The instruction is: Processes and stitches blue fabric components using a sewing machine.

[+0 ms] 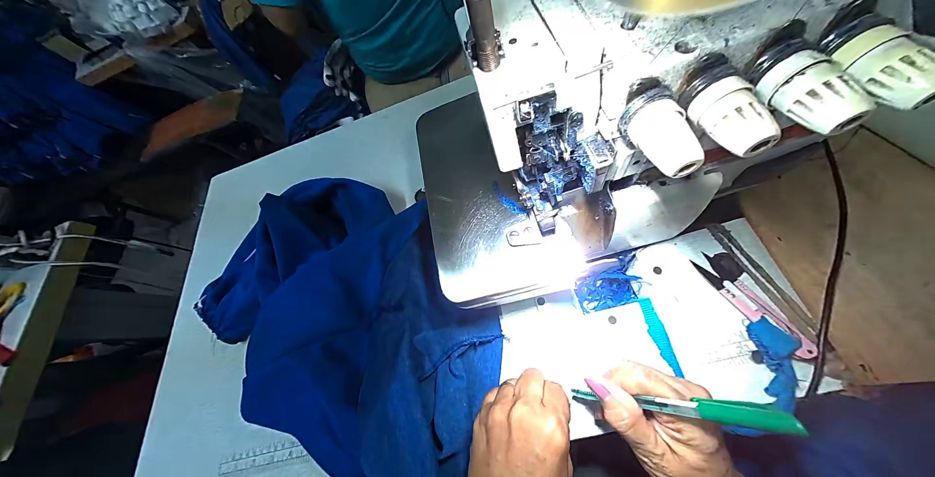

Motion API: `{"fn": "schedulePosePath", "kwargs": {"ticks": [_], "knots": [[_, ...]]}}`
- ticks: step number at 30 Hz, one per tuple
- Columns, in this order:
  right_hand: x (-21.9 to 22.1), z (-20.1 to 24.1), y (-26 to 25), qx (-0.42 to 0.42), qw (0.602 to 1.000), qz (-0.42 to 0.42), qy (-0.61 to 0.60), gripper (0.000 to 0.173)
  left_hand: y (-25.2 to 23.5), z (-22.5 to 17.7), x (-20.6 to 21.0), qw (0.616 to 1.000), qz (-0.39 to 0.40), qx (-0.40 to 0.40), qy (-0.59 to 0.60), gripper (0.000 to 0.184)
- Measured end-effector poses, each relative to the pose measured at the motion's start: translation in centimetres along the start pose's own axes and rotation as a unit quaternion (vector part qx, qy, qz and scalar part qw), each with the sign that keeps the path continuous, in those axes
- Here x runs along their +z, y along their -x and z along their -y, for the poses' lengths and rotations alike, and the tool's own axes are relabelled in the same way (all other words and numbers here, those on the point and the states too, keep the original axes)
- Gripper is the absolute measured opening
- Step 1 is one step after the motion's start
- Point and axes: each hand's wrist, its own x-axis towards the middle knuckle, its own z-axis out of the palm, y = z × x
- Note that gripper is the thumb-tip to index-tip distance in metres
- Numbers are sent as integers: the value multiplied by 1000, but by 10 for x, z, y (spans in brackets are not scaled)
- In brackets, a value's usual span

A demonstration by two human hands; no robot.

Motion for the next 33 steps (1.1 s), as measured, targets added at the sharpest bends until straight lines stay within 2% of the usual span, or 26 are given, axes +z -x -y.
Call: {"fn": "schedulePosePath", "kwargs": {"ticks": [7,16,23,33], "knots": [[1,-1,-1,-68,994,7,87,32,0,2,3,999,-18,26,-4,13],[-1,-1,2,-40,995,-60,72,27,6,7,5,999,-36,18,16,11],[1,-1,2,-17,999,-28,29,26,6,5,7,999,-40,14,18,11],[2,-1,0,-49,997,20,64,30,6,3,6,999,-31,13,4,12]]}}
